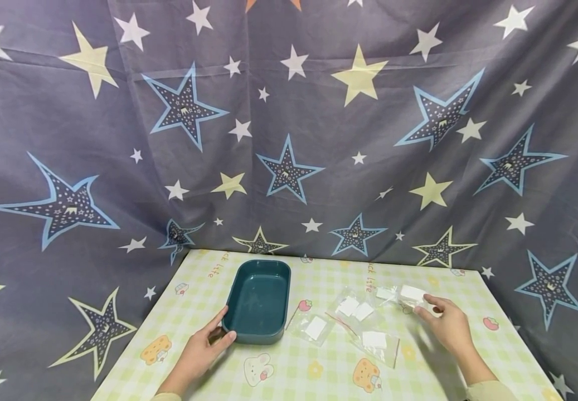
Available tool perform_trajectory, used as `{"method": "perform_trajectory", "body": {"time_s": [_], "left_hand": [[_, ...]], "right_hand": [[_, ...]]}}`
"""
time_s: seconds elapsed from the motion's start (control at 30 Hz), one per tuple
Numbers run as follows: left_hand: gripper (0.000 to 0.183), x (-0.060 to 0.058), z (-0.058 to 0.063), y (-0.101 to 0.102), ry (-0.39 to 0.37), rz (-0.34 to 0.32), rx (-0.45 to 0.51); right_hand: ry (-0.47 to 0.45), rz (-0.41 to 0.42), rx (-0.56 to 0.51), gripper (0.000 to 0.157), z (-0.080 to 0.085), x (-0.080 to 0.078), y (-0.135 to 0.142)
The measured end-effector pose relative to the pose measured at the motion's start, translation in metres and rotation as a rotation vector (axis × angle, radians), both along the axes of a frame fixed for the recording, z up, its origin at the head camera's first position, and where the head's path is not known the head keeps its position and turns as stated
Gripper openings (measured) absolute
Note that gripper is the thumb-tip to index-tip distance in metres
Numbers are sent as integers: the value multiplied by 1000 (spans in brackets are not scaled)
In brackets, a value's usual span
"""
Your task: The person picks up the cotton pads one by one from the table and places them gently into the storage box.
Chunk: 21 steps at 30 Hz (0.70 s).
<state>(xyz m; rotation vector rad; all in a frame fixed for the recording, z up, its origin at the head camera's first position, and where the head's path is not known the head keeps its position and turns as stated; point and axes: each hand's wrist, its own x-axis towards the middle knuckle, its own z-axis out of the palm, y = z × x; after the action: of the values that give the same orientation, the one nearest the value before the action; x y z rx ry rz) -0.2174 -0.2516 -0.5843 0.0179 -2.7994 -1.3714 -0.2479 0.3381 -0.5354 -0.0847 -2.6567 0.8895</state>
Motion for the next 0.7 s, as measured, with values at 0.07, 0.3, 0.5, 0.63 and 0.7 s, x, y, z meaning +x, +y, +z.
{"method": "perform_trajectory", "body": {"time_s": [0.07, 0.3, 0.5, 0.63, 0.7], "left_hand": [[78, 0, 0, 0, 1, 2, -2], [78, 2, 1, 1, 6, 14, 5], [78, 1, 0, 1, 7, 12, -1], [77, 1, -1, 1, 9, 12, 1], [77, 0, -1, 1, 10, 12, 4]], "right_hand": [[-1, 8, -11, 52, 1, 0, -2], [10, 27, -24, 51, 3, 1, -9], [8, 39, -18, 52, 2, -1, -14], [21, 39, -26, 51, 2, -2, -18], [28, 40, -29, 51, 3, -2, -20]]}}
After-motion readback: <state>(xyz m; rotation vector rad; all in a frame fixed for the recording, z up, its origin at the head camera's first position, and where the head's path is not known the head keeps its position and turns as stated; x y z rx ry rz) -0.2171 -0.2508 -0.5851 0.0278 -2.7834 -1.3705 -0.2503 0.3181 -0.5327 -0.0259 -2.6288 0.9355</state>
